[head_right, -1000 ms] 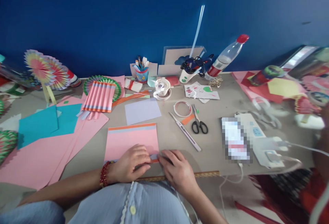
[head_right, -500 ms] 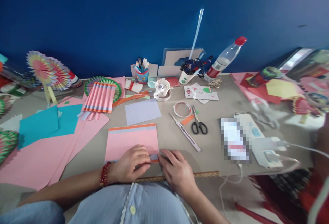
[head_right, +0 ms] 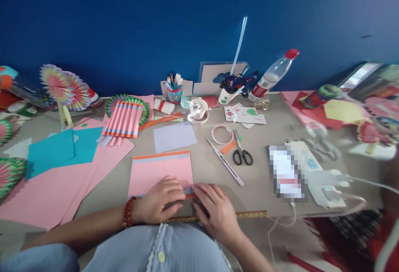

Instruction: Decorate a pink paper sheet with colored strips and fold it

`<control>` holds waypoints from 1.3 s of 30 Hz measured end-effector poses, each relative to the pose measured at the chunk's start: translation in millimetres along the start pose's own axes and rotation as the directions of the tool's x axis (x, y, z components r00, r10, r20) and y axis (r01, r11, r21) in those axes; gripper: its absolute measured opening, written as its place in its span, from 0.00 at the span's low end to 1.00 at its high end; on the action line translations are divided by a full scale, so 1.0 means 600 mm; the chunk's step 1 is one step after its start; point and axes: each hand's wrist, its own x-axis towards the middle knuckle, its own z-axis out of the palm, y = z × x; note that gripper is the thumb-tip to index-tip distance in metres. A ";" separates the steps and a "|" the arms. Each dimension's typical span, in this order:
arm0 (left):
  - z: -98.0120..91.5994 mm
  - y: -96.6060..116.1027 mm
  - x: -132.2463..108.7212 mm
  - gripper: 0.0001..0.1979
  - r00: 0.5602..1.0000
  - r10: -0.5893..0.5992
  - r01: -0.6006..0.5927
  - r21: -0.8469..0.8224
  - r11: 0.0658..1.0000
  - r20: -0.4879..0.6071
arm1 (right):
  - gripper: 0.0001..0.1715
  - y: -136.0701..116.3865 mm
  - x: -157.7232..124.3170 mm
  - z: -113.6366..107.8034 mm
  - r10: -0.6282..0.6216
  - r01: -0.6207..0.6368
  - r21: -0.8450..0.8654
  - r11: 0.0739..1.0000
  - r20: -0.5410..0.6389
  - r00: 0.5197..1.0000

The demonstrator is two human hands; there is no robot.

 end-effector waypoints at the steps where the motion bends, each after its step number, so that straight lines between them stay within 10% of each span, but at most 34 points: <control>1: 0.000 0.000 0.000 0.09 1.000 0.013 -0.013 0.017 1.000 0.002 | 0.21 -0.002 0.003 0.004 0.022 -0.022 -0.017 1.000 -0.009 1.000; 11: 0.009 -0.003 -0.010 0.35 0.992 0.117 -0.108 0.154 0.982 -0.051 | 0.12 -0.014 0.034 0.021 0.132 -0.124 0.076 0.989 -0.111 0.985; 20: 0.015 0.005 0.008 0.15 0.997 0.061 -0.076 0.353 0.932 0.054 | 0.07 0.002 0.023 -0.014 0.393 -0.368 0.177 0.913 -0.134 0.910; 39: 0.014 -0.001 0.021 0.11 0.965 0.191 -0.259 0.531 0.807 0.181 | 0.09 0.010 0.016 -0.017 0.405 -0.402 0.158 0.902 0.011 0.914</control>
